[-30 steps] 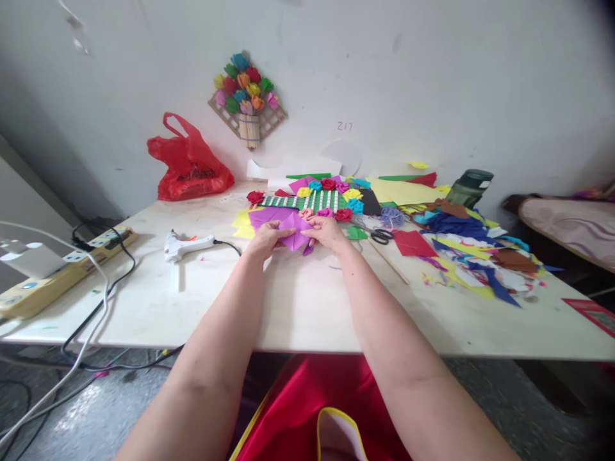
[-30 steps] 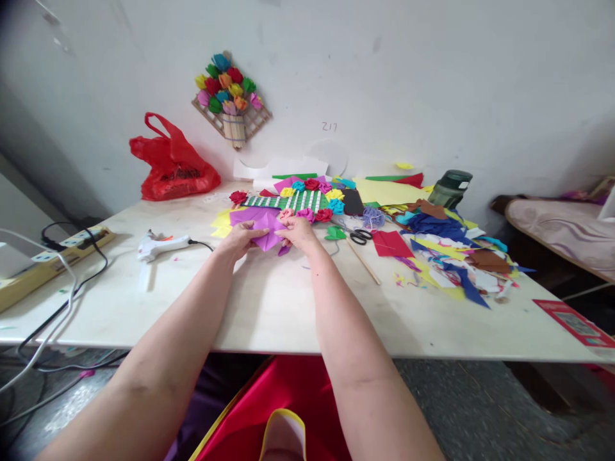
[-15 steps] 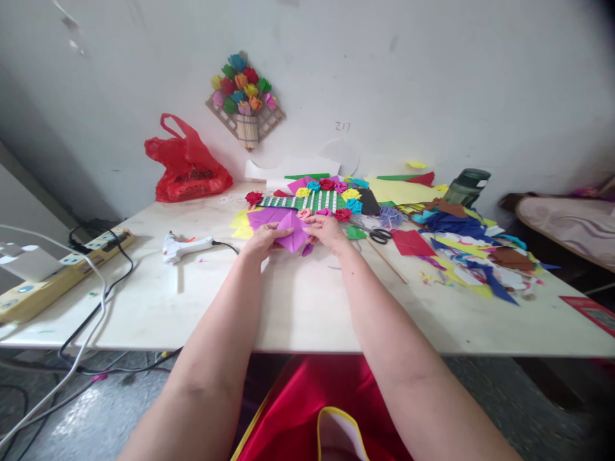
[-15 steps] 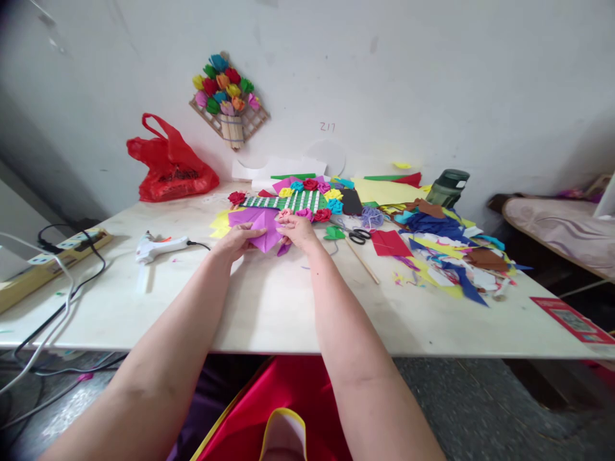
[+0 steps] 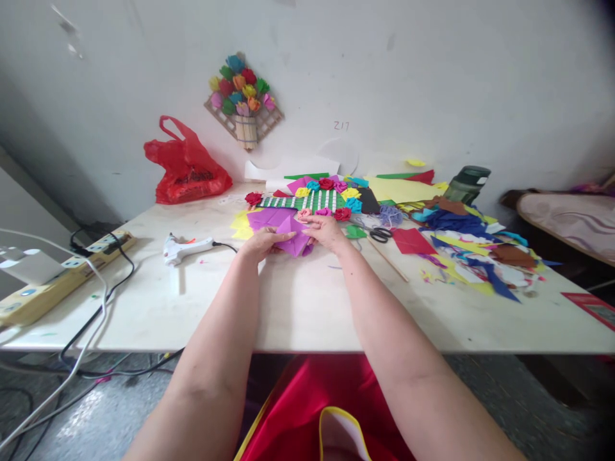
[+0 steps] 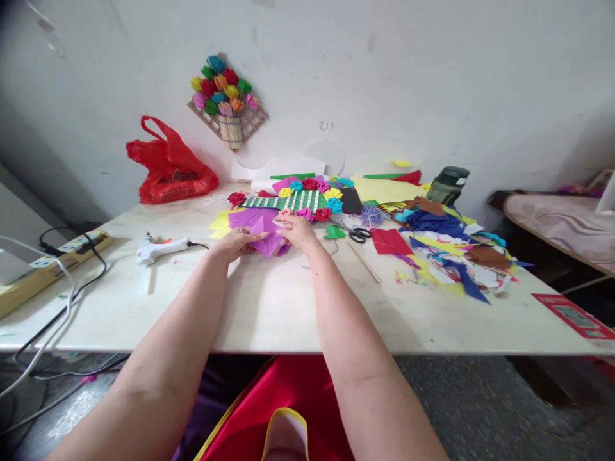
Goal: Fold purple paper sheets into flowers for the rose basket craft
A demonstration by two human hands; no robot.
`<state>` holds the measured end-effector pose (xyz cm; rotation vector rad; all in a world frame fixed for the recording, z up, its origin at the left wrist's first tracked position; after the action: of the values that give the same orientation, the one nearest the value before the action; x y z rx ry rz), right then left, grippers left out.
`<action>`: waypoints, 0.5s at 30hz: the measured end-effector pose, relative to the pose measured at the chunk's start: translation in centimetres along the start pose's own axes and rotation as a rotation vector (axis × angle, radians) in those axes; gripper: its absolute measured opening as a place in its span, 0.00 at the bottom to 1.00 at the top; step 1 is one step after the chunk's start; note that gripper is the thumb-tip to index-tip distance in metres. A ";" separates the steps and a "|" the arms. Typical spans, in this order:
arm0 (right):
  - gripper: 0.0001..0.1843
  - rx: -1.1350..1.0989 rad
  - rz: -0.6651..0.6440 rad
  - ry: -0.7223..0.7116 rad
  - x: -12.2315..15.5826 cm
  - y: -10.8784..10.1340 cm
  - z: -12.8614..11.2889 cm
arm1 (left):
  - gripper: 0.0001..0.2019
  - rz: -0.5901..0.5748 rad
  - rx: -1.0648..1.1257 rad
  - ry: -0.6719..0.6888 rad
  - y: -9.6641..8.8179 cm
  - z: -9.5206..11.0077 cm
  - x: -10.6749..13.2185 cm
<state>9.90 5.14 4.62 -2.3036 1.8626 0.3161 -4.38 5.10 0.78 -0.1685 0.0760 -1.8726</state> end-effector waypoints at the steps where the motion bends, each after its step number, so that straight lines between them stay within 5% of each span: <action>1: 0.22 -0.001 -0.001 -0.004 0.0 0.0 0.0 | 0.17 -0.001 -0.004 -0.001 0.0 0.0 0.0; 15: 0.20 0.000 -0.046 0.024 0.3 0.6 -0.3 | 0.12 0.077 0.079 0.024 -0.2 0.3 0.0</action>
<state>9.36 4.59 4.87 -2.3570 1.8177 0.2839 -4.50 5.19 1.06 -0.0876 0.0245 -1.7978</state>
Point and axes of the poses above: each hand's wrist, its own x-axis away from the middle knuckle, its own y-axis out of the palm, z = x × y, the point moved 8 cm from there along -x, towards the middle knuckle, and after that the axes turned 11 degrees about -x, right-handed, at the moved point
